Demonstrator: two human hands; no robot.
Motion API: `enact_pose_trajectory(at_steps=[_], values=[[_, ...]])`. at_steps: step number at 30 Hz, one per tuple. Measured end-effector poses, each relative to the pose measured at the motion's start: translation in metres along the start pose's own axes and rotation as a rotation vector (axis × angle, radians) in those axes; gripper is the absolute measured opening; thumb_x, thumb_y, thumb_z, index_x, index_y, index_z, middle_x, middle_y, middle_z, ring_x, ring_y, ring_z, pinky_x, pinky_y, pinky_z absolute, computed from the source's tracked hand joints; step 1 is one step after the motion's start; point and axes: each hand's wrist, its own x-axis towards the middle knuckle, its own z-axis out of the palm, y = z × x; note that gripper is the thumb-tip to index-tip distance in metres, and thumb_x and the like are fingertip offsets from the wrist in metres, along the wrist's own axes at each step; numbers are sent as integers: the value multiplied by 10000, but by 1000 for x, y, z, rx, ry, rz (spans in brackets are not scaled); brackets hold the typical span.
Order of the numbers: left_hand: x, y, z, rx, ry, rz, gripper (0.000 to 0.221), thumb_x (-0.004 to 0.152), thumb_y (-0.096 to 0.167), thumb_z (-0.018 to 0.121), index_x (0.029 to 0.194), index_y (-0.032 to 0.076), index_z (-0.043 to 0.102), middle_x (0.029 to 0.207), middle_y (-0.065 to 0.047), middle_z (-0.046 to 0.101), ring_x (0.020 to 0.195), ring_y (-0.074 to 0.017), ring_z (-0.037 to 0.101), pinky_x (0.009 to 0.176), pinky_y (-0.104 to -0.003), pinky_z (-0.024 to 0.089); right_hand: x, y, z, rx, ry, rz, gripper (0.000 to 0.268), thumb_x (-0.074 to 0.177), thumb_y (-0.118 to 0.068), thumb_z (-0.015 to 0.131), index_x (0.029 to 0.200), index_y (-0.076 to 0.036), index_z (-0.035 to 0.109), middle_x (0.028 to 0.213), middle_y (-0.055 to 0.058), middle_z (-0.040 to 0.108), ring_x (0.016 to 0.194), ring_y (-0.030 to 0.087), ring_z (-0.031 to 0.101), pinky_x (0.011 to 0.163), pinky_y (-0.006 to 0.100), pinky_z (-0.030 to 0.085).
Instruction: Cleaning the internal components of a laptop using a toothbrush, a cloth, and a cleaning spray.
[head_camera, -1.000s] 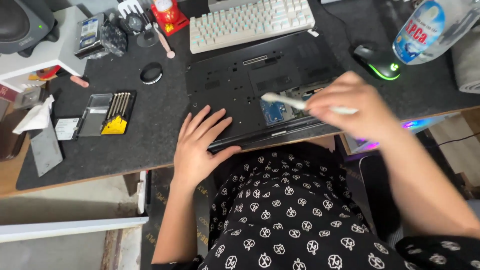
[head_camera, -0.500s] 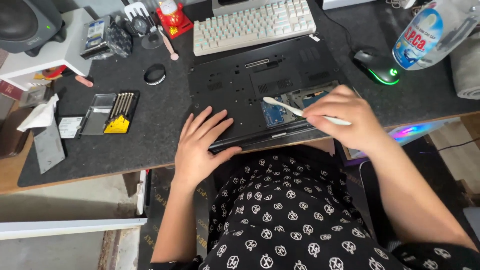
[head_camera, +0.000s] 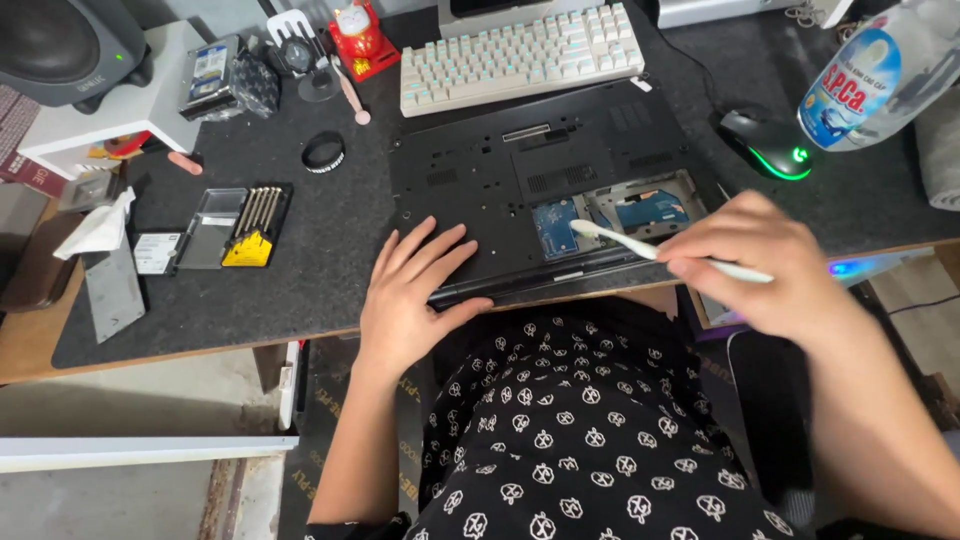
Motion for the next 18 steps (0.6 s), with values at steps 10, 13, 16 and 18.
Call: enact_pose_trajectory(at_steps=[10, 13, 16, 18], values=[[10, -24, -9, -20, -83, 12, 807, 825, 527, 989, 1536, 218, 764, 1589, -29, 737, 1578, -378, 564, 1292, -618, 421, 2, -22, 20, 51, 111, -109, 110, 1010, -135, 791, 993, -157, 897, 1003, 32, 865, 855, 318, 752, 838, 419, 585], [13, -35, -6, -48, -79, 11, 769, 856, 463, 988, 1535, 181, 763, 1588, -68, 733, 1583, -415, 544, 1301, -619, 411, 14, -23, 43, 61, 172, -117, 135, 1024, -97, 773, 995, -152, 892, 973, 26, 849, 816, 299, 739, 820, 399, 596], [4, -20, -11, 25, -45, 4, 693, 914, 430, 957, 1521, 154, 770, 1580, -98, 731, 1583, -435, 533, 1321, -617, 380, 12, -35, 41, 45, 166, -123, 145, 1040, -95, 754, 991, -147, 880, 952, 40, 833, 797, 304, 730, 796, 414, 597], [5, -5, -8, 96, -13, 26, 640, 955, 417, 931, 1515, 149, 771, 1575, -110, 730, 1581, -441, 532, 1330, -624, 357, 6, -42, 27, -5, 146, -116, 128, 1038, -127, 759, 985, -152, 872, 953, 55, 827, 801, 325, 728, 777, 443, 593]])
